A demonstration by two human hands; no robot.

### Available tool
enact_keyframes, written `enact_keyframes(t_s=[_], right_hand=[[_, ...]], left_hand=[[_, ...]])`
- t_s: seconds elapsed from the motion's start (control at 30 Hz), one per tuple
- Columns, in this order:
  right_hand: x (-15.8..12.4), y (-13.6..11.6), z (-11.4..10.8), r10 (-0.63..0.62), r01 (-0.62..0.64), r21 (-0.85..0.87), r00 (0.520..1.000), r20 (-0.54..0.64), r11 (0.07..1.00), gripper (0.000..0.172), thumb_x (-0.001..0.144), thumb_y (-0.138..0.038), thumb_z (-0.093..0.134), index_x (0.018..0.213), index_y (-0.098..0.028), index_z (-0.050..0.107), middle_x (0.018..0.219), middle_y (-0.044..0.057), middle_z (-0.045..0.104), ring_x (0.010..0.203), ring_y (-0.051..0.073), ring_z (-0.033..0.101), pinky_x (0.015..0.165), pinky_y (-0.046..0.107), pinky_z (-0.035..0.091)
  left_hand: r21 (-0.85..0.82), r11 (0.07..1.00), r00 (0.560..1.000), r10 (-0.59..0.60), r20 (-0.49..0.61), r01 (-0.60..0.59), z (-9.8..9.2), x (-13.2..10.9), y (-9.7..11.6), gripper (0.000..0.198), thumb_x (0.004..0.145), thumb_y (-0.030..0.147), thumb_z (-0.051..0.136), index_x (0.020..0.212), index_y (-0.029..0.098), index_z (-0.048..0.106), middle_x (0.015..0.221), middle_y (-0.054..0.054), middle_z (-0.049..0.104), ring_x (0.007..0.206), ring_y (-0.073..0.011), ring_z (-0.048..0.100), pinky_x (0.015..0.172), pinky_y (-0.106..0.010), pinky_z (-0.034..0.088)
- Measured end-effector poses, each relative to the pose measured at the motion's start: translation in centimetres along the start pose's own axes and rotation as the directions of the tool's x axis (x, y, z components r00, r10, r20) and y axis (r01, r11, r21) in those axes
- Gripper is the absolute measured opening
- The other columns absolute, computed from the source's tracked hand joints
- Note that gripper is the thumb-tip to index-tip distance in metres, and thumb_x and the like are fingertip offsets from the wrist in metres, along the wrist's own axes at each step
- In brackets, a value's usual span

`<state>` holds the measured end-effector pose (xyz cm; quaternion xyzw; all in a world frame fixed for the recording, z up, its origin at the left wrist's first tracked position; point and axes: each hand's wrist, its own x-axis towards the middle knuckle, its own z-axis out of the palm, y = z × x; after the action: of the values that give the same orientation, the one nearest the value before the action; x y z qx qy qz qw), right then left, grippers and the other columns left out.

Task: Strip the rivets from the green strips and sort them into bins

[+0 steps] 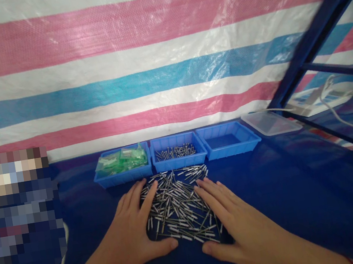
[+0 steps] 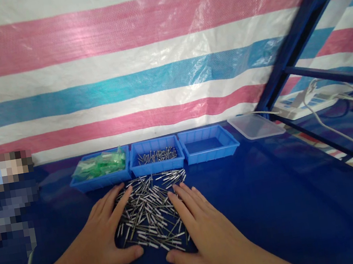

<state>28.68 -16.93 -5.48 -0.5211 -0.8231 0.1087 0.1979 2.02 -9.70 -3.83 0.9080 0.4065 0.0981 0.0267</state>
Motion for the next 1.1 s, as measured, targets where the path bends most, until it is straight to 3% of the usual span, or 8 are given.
enact_keyframes(t_s=[0.2, 0.33, 0.43, 0.57, 0.73, 0.83, 1.0, 1.1], right_hand=[[1.5, -2.1, 0.7, -0.07, 0.075, 0.108, 0.996, -0.05, 0.991, 0.05, 0.084, -0.026, 0.056, 0.132, -0.018, 0.045, 0.133, 0.015, 0.047, 0.128, 0.029, 0.04, 0.103, 0.046, 0.043], [3.2, -2.8, 0.9, -0.114, 0.128, 0.131, 0.987, -0.111, 0.983, 0.038, 0.085, -0.017, 0.051, 0.123, -0.017, 0.049, 0.122, 0.013, 0.052, 0.116, 0.025, 0.047, 0.099, 0.042, 0.046], [4.6, -2.5, 1.0, -0.102, 0.121, 0.089, 0.976, -0.192, 0.989, 0.04, 0.08, -0.019, 0.054, 0.12, -0.014, 0.05, 0.12, 0.014, 0.052, 0.116, 0.027, 0.045, 0.101, 0.046, 0.042], [5.5, -1.8, 1.2, 0.024, -0.026, -0.003, 0.964, -0.265, 1.0, 0.059, 0.073, -0.036, 0.063, 0.124, -0.01, 0.049, 0.126, 0.019, 0.048, 0.12, 0.034, 0.041, 0.102, 0.055, 0.037], [5.6, -1.6, 1.6, 0.056, -0.071, -0.05, 0.966, -0.254, 0.996, 0.065, 0.073, -0.046, 0.062, 0.126, -0.012, 0.048, 0.129, 0.019, 0.049, 0.125, 0.037, 0.037, 0.105, 0.059, 0.031], [5.4, -1.4, 1.5, 0.043, -0.046, -0.009, 0.975, -0.22, 0.999, 0.061, 0.074, -0.045, 0.062, 0.126, -0.014, 0.049, 0.125, 0.016, 0.052, 0.122, 0.034, 0.042, 0.103, 0.055, 0.035], [5.5, -1.0, 1.5, 0.087, -0.092, -0.007, 0.965, -0.246, 0.996, 0.062, 0.076, -0.045, 0.062, 0.127, -0.012, 0.048, 0.132, 0.018, 0.045, 0.128, 0.035, 0.034, 0.105, 0.054, 0.034], [5.7, -1.0, 1.5, 0.077, -0.074, 0.025, 0.973, -0.217, 0.997, 0.06, 0.078, -0.044, 0.061, 0.127, -0.013, 0.047, 0.127, 0.017, 0.051, 0.122, 0.033, 0.041, 0.103, 0.052, 0.037]], left_hand=[[-0.077, 0.996, 0.997, 0.052, -0.055, -0.056, 0.7, -0.1, 1.3, 0.095, 0.07, 0.065, 0.06, 0.145, 0.018, 0.027, 0.142, -0.018, 0.037, 0.132, -0.0404, 0.033, 0.105, -0.055, 0.033], [-0.104, 0.994, 0.998, 0.032, -0.053, -0.038, 0.8, 0.0, 2.6, 0.08, 0.079, 0.056, 0.055, 0.143, 0.016, 0.03, 0.139, -0.019, 0.039, 0.132, -0.0368, 0.035, 0.105, -0.052, 0.036], [-0.09, 0.996, 0.995, -0.013, -0.094, 0.005, 0.9, 0.2, 3.1, 0.082, 0.078, 0.056, 0.056, 0.144, 0.014, 0.028, 0.144, -0.02, 0.031, 0.136, -0.0375, 0.028, 0.107, -0.053, 0.034], [-0.061, 0.995, 0.99, -0.08, -0.115, 0.073, 1.3, 0.5, 3.1, 0.101, 0.069, 0.064, 0.062, 0.145, 0.012, 0.022, 0.153, -0.024, 0.011, 0.138, -0.0432, 0.016, 0.106, -0.059, 0.029], [-0.069, 0.995, 0.994, -0.078, -0.073, 0.073, 1.6, 0.9, 2.9, 0.098, 0.07, 0.065, 0.059, 0.146, 0.012, 0.023, 0.149, -0.023, 0.027, 0.137, -0.0405, 0.023, 0.107, -0.059, 0.026], [-0.082, 0.995, 0.997, -0.061, -0.053, 0.056, 1.5, 1.0, 3.0, 0.095, 0.071, 0.062, 0.059, 0.144, 0.011, 0.027, 0.144, -0.022, 0.036, 0.136, -0.0388, 0.028, 0.108, -0.059, 0.025], [-0.113, 0.993, 0.997, -0.04, -0.061, 0.032, 1.6, 1.2, 3.1, 0.096, 0.069, 0.062, 0.062, 0.144, 0.012, 0.029, 0.149, -0.022, 0.026, 0.138, -0.0398, 0.022, 0.108, -0.059, 0.026], [-0.13, 0.991, 0.998, -0.03, -0.057, 0.022, 1.6, 1.4, 3.1, 0.096, 0.068, 0.062, 0.062, 0.145, 0.014, 0.028, 0.151, -0.021, 0.025, 0.138, -0.0392, 0.023, 0.108, -0.06, 0.024]])
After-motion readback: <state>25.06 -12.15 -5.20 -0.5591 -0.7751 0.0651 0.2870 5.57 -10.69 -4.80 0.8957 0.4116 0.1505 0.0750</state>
